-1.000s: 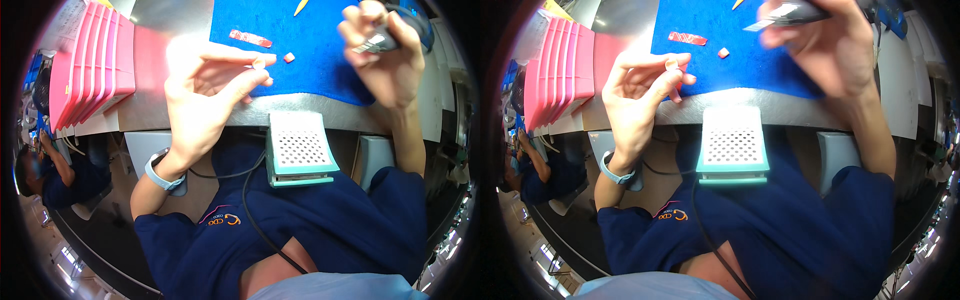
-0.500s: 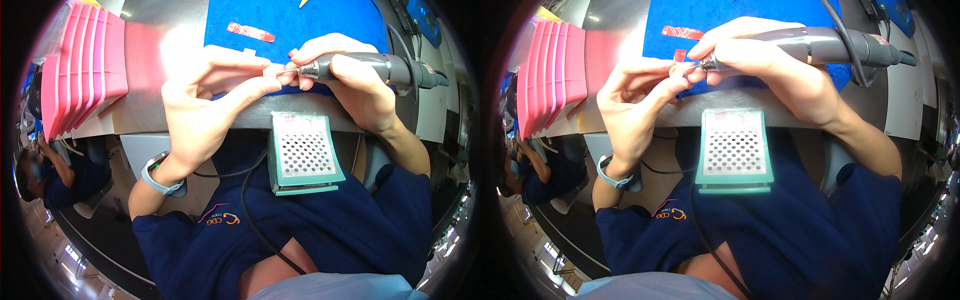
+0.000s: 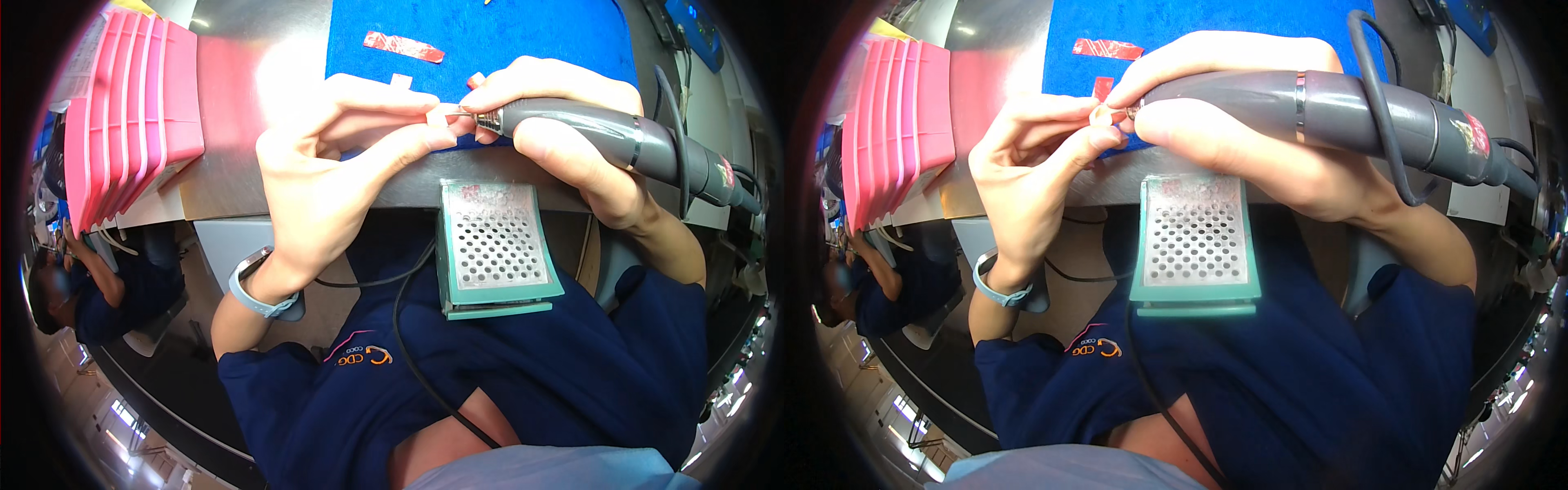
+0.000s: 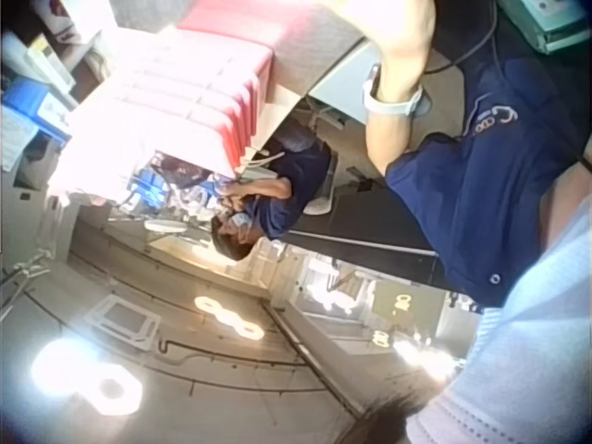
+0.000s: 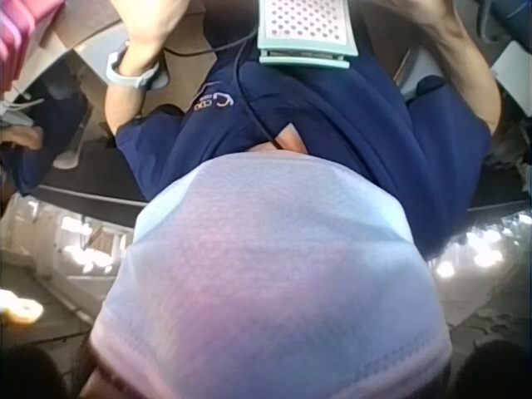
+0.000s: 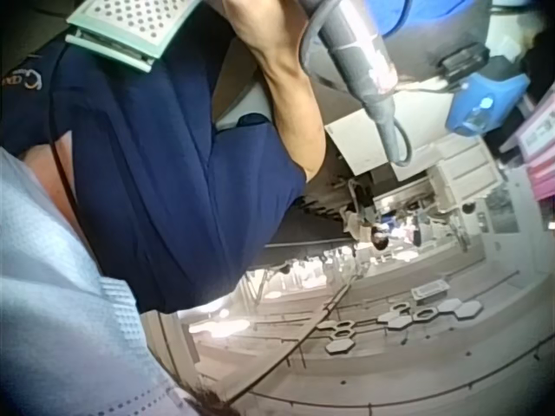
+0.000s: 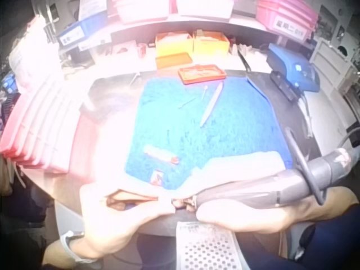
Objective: The person paints a dental crown using a brush, grinds it with a rotary handpiece tool, and fits the dental pieces together by hand.
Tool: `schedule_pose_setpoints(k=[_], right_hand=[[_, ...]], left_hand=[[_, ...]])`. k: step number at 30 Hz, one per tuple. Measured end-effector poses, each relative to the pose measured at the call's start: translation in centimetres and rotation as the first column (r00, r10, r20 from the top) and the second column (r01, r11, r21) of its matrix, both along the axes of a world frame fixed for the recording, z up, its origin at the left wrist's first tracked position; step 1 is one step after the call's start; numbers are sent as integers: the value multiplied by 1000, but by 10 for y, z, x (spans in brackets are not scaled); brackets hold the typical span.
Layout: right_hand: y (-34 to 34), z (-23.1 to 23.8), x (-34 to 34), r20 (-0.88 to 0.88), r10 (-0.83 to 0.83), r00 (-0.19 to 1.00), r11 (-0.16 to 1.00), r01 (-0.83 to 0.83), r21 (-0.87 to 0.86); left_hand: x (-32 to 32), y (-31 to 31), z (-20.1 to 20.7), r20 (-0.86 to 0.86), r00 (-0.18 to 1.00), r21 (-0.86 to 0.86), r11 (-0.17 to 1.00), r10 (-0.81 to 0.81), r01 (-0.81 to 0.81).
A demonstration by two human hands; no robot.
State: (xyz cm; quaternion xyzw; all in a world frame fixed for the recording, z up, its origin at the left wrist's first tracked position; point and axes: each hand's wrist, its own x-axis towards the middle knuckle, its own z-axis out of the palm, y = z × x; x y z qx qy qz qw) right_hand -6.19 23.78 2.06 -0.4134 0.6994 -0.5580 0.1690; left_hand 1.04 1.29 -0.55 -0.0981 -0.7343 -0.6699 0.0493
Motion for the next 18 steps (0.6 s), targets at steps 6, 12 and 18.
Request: schedule_pose_setpoints(k=[6,12,18], right_hand=[[1,4,0,-3,15,1000,999,-15,43],[1,3,2,-5,4,1000,999,-4,47],[1,1,1,-68,21,997,998,-17,54]], left_hand=[[1,1,1,25,1000,-26,1000,15,-15],[1,1,1,35,999,-5,1000,11,-11],[2,0,1,25,1000,-12,1000,10,-10]])
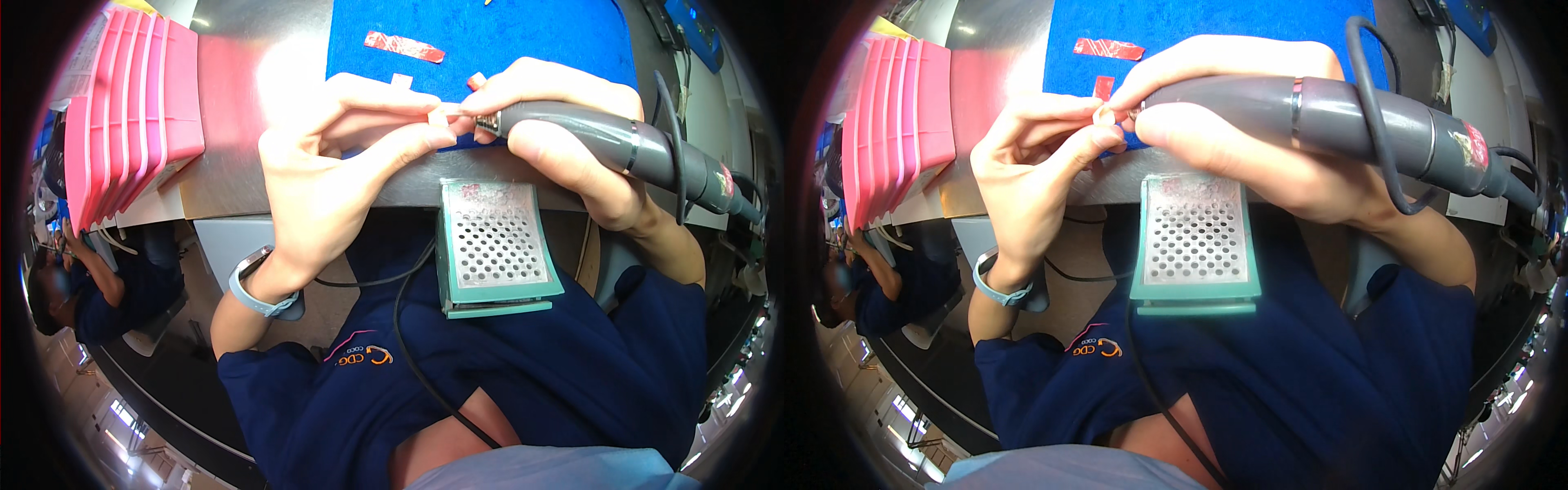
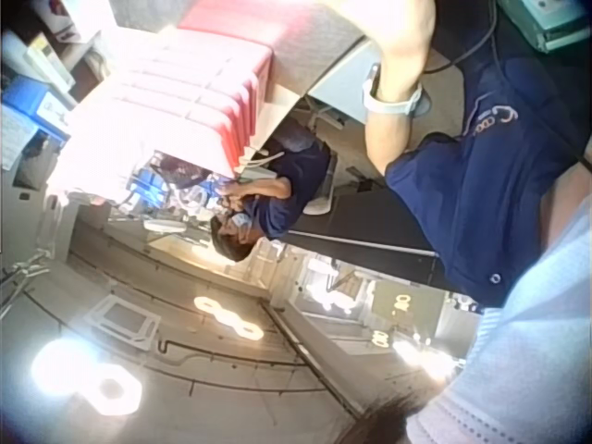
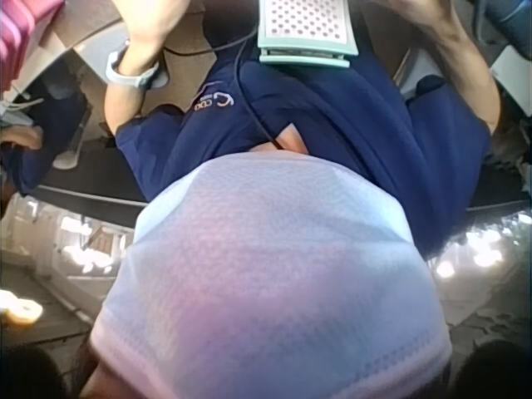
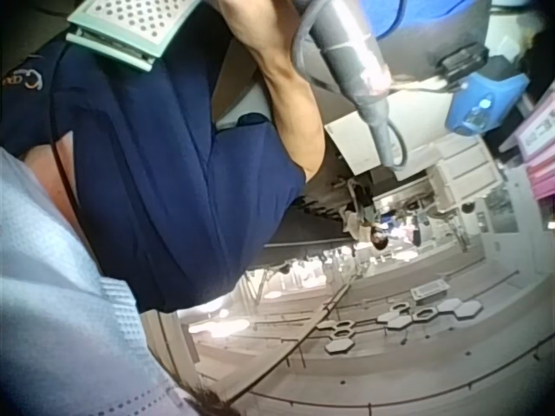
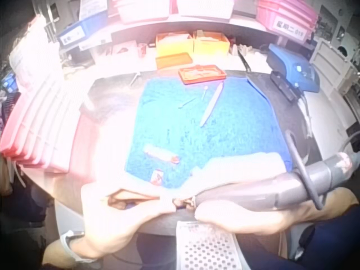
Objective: The person paints a dental crown using a brush, grinds it with a rotary handpiece tool, and fits the dental pieces together by hand.
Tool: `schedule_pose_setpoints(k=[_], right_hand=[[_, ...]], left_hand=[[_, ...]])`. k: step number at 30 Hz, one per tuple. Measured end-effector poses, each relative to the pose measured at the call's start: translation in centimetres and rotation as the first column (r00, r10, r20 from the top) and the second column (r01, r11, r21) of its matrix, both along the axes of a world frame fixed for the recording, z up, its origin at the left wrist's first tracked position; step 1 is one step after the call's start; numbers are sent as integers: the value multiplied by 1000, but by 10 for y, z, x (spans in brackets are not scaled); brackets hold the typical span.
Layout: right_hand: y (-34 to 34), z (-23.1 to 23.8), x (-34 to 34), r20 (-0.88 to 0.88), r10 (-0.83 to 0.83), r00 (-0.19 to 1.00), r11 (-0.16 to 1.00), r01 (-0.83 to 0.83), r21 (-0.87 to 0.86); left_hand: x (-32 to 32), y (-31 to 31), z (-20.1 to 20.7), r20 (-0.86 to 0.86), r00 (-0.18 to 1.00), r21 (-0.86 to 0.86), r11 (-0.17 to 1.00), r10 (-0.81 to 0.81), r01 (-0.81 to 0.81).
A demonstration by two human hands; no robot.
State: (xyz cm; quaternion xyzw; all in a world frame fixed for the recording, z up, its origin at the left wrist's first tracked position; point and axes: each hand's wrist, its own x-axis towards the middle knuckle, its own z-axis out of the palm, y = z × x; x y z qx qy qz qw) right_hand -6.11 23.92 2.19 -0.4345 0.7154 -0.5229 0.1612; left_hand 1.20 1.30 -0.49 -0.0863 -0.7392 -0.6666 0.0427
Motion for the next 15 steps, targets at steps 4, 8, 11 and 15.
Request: schedule_pose_setpoints(k=[4,8,11,15], right_hand=[[0,-2,1,-49,-5,999,1000,4,-25],[-2,3,3,43,-15,999,999,16,-32],[-2,3,5,74,-34,997,999,36,-18],[-2,1,5,68,-31,997,999,33,-37]], left_hand=[[-1,0,-1,-28,1000,-41,999,-11,10],[0,1,0,-2,1000,0,1000,4,-4],[0,1,0,7,1000,18,1000,2,-2],[0,0,-1,-15,1000,-19,1000,-4,4]])
